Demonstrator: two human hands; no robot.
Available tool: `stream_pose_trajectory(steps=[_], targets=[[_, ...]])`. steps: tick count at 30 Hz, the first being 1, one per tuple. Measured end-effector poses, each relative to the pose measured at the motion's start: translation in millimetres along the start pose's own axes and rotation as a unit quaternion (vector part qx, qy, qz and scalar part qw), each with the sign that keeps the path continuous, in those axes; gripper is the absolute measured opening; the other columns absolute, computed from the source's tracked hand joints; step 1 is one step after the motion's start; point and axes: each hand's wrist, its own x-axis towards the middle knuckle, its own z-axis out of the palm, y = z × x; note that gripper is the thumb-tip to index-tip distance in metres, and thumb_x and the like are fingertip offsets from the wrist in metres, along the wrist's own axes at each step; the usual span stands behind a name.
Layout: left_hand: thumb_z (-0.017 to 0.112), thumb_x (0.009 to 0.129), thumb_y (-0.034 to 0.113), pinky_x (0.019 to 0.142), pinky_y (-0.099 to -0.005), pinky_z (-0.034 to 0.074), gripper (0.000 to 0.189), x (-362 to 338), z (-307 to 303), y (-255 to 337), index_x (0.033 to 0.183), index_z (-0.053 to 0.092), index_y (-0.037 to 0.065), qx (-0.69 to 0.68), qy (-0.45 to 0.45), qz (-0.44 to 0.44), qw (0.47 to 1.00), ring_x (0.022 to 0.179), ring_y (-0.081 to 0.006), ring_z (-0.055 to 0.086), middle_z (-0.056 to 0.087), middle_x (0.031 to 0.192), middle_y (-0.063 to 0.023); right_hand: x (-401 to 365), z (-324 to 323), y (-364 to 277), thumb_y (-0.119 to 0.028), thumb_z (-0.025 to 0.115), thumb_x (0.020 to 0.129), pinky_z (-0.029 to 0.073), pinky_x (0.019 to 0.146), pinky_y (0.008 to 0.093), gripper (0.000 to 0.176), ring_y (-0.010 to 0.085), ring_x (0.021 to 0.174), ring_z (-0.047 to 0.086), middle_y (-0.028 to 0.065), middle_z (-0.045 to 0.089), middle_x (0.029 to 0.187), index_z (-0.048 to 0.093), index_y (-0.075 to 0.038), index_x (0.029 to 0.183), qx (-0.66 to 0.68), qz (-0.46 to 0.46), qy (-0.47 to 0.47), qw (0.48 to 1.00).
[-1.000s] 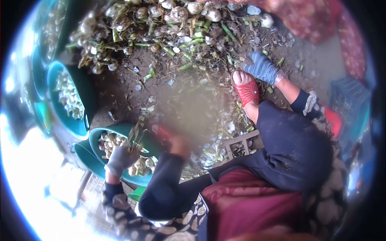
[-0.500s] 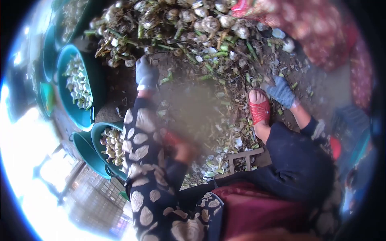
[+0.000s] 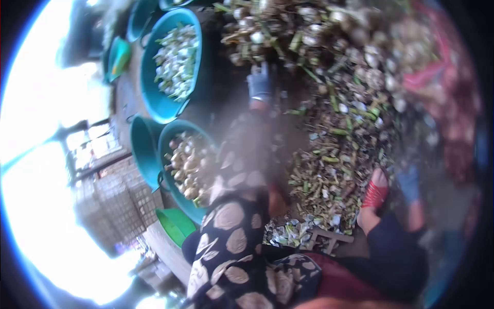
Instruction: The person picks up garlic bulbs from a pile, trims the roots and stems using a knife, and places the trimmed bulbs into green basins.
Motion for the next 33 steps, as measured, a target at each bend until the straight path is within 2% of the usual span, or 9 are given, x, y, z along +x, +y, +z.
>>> stream_pose_trajectory(steps=[2, 5, 11, 14, 17, 20, 28, 32, 33], targets=[[0.053, 0.075, 0.009, 0.064, -0.0412, 0.043, 0.035, -5, -24, -2, 0.109, 0.054, 0.017, -0.072, -0.005, -0.006, 0.997, 0.094, -0.0293, 0.053, 0.051, 0.106, -0.0102, -4, 3, 2, -0.024, 0.065, 0.078, 0.047, 0.065, 0.0355, 0.026, 0.0242, 0.068, 0.058, 0.0107, 0.063, 0.077, 0.061, -0.001, 0.09, 0.01, 0.013, -0.007, 1.0], [0.054, 0.074, 0.01, 0.061, -0.0406, 0.043, 0.036, -6, -34, -14, 0.109, 0.053, 0.018, -0.073, 0.022, 0.029, 0.997, 0.087, -0.0301, 0.055, 0.047, 0.115, -0.0114, -11, 2, 5, -0.024, 0.065, 0.078, 0.047, 0.066, 0.0354, 0.026, 0.0241, 0.069, 0.058, 0.0108, 0.063, 0.078, 0.061, -0.001, 0.091, 0.009, 0.024, -0.011, 1.0], [0.059, 0.074, 0.021, 0.056, -0.0412, 0.046, 0.034, -1, -13, -39, 0.107, 0.053, 0.014, -0.054, -0.083, -0.174, 0.98, 0.071, -0.0286, 0.059, 0.048, 0.115, -0.0157, -13, 7, 1, -0.024, 0.065, 0.078, 0.047, 0.068, 0.0352, 0.027, 0.0238, 0.071, 0.058, 0.0109, 0.063, 0.08, 0.061, -0.001, 0.092, 0.009, 0.03, -0.022, 0.999], [0.059, 0.075, 0.033, 0.067, -0.0438, 0.047, 0.041, -3, -1, -48, 0.109, 0.052, 0.012, -0.226, -0.214, -0.319, 0.895, 0.085, -0.0312, 0.059, 0.049, 0.115, -0.016, -18, 9, 0, -0.024, 0.065, 0.078, 0.047, 0.069, 0.0351, 0.028, 0.0237, 0.072, 0.058, 0.0109, 0.063, 0.081, 0.06, -0.001, 0.093, 0.01, 0.034, -0.024, 0.999], [0.064, 0.069, 0.042, 0.082, -0.0463, 0.042, 0.053, -6, -2, -52, 0.112, 0.049, 0.014, -0.193, -0.258, -0.395, 0.861, 0.099, -0.0318, 0.053, 0.051, 0.11, -0.0132, -21, 12, -3, -0.024, 0.065, 0.078, 0.047, 0.07, 0.035, 0.028, 0.0236, 0.073, 0.058, 0.011, 0.063, 0.081, 0.06, 0.0, 0.094, 0.008, 0.037, -0.024, 0.999], [0.065, 0.066, 0.042, 0.088, -0.0462, 0.038, 0.054, -4, -1, -42, 0.11, 0.05, 0.014, -0.17, -0.174, -0.397, 0.885, 0.107, -0.0309, 0.048, 0.055, 0.106, -0.013, -23, 13, -5, -0.024, 0.065, 0.078, 0.047, 0.07, 0.0349, 0.029, 0.0235, 0.074, 0.058, 0.011, 0.063, 0.082, 0.06, 0.0, 0.094, 0.007, 0.037, -0.022, 0.999], [0.062, 0.072, 0.033, 0.078, -0.0456, 0.046, 0.043, -16, -12, 1, 0.105, 0.048, 0.009, -0.341, -0.202, -0.439, 0.806, 0.09, -0.0388, 0.057, 0.06, 0.098, -0.0192, -19, 15, -12, -0.024, 0.065, 0.078, 0.047, 0.073, 0.0346, 0.03, 0.0232, 0.077, 0.058, 0.0112, 0.063, 0.085, 0.059, 0.0, 0.096, 0.015, 0.03, -0.019, 0.999], [0.063, 0.077, 0.031, 0.078, -0.0442, 0.046, 0.039, -45, -27, 58, 0.101, 0.048, 0.004, -0.501, -0.168, -0.492, 0.692, 0.095, -0.0401, 0.056, 0.061, 0.095, -0.022, -16, 10, -17, -0.023, 0.065, 0.078, 0.047, 0.074, 0.0344, 0.031, 0.0231, 0.078, 0.058, 0.0112, 0.062, 0.086, 0.059, 0.0, 0.097, 0.021, 0.018, -0.016, 0.999], [0.065, 0.076, 0.03, 0.077, -0.0369, 0.047, 0.041, -56, -21, 77, 0.102, 0.049, 0.002, -0.581, -0.12, -0.49, 0.639, 0.092, -0.0321, 0.061, 0.062, 0.096, -0.0205, -16, 9, -17, -0.023, 0.065, 0.078, 0.047, 0.074, 0.0344, 0.031, 0.0231, 0.079, 0.058, 0.0113, 0.062, 0.086, 0.059, 0.0, 0.097, 0.024, 0.015, -0.017, 0.999]])
